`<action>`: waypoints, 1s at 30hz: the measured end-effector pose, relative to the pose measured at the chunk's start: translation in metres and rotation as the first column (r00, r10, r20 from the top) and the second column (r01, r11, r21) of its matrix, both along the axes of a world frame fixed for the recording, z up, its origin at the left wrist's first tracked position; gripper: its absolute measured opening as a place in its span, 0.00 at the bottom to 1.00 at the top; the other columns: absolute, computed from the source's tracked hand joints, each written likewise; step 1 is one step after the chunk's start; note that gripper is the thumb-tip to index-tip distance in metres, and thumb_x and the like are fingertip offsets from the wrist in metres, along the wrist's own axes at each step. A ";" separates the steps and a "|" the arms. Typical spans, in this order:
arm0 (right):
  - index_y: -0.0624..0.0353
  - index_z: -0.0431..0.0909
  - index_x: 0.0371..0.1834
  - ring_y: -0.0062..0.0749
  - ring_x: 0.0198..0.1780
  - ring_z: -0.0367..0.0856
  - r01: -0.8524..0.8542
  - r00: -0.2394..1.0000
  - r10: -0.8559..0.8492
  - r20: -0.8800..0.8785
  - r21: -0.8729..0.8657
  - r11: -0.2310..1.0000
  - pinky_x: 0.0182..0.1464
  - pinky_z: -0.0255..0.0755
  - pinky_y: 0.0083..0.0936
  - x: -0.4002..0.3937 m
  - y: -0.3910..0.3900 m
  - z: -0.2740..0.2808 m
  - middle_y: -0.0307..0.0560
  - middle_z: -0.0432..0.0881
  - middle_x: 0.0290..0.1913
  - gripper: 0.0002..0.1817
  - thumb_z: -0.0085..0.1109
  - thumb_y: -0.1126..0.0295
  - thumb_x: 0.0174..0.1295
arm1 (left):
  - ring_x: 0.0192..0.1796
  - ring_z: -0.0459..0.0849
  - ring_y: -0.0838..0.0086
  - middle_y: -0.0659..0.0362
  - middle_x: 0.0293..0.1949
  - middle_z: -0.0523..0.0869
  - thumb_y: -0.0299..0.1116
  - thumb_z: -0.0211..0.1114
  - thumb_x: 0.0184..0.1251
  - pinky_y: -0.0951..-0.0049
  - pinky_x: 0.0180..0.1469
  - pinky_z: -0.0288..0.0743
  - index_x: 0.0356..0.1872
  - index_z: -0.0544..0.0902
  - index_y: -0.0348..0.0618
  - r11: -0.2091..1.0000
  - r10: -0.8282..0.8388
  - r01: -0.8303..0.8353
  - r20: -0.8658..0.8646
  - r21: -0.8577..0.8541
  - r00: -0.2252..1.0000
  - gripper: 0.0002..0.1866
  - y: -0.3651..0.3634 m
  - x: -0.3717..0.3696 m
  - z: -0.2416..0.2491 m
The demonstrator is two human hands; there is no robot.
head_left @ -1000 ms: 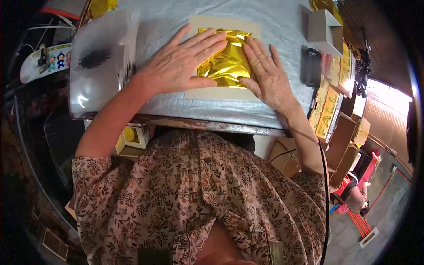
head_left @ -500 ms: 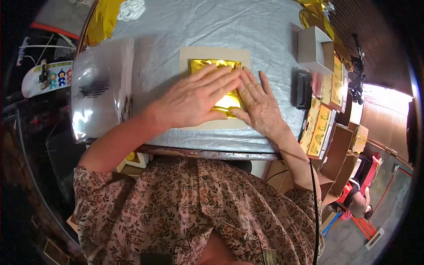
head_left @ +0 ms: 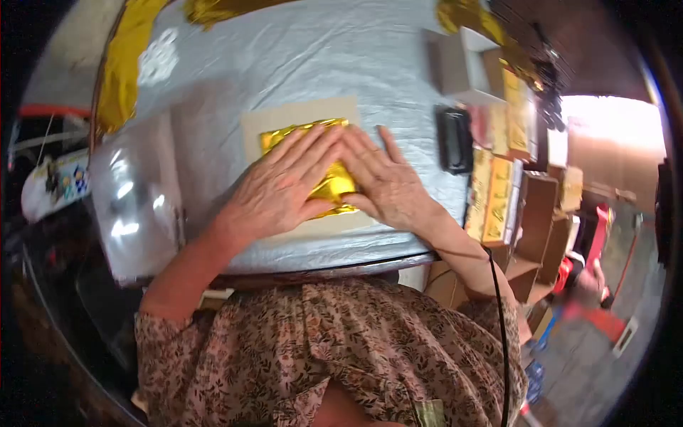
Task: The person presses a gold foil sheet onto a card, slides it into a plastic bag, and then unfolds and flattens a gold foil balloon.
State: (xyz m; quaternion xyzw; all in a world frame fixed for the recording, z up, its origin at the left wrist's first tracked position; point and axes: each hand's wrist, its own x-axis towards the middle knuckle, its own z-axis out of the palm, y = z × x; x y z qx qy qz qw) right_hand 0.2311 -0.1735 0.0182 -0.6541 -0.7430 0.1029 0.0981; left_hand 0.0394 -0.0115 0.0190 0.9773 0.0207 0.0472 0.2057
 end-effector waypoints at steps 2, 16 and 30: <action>0.63 0.64 0.78 0.49 0.79 0.64 0.031 0.995 -0.030 -0.099 0.007 0.999 0.81 0.53 0.52 0.010 0.002 0.017 0.58 0.63 0.80 0.40 0.61 0.50 0.70 | 0.83 0.57 0.56 0.46 0.81 0.61 0.56 0.67 0.68 0.55 0.84 0.50 0.79 0.63 0.34 1.000 -0.031 0.031 0.008 0.002 0.999 0.47 -0.001 0.003 0.006; 0.59 0.91 0.39 0.54 0.38 0.91 0.702 0.612 -0.734 0.294 0.225 0.675 0.44 0.81 0.39 0.241 0.056 0.059 0.59 0.89 0.34 0.14 0.67 0.60 0.58 | 0.82 0.59 0.56 0.50 0.81 0.62 0.52 0.68 0.68 0.55 0.84 0.50 0.78 0.65 0.37 1.000 -0.018 0.018 0.021 -0.013 1.000 0.43 -0.001 0.000 0.001; 0.60 0.90 0.42 0.41 0.35 0.90 0.821 0.528 -0.816 0.235 0.104 0.562 0.41 0.80 0.36 0.231 0.065 0.064 0.56 0.88 0.31 0.17 0.67 0.59 0.57 | 0.84 0.54 0.64 0.57 0.83 0.60 0.64 0.59 0.70 0.57 0.87 0.43 0.79 0.68 0.48 0.999 0.019 -0.015 0.095 -0.035 0.995 0.43 -0.003 -0.005 -0.019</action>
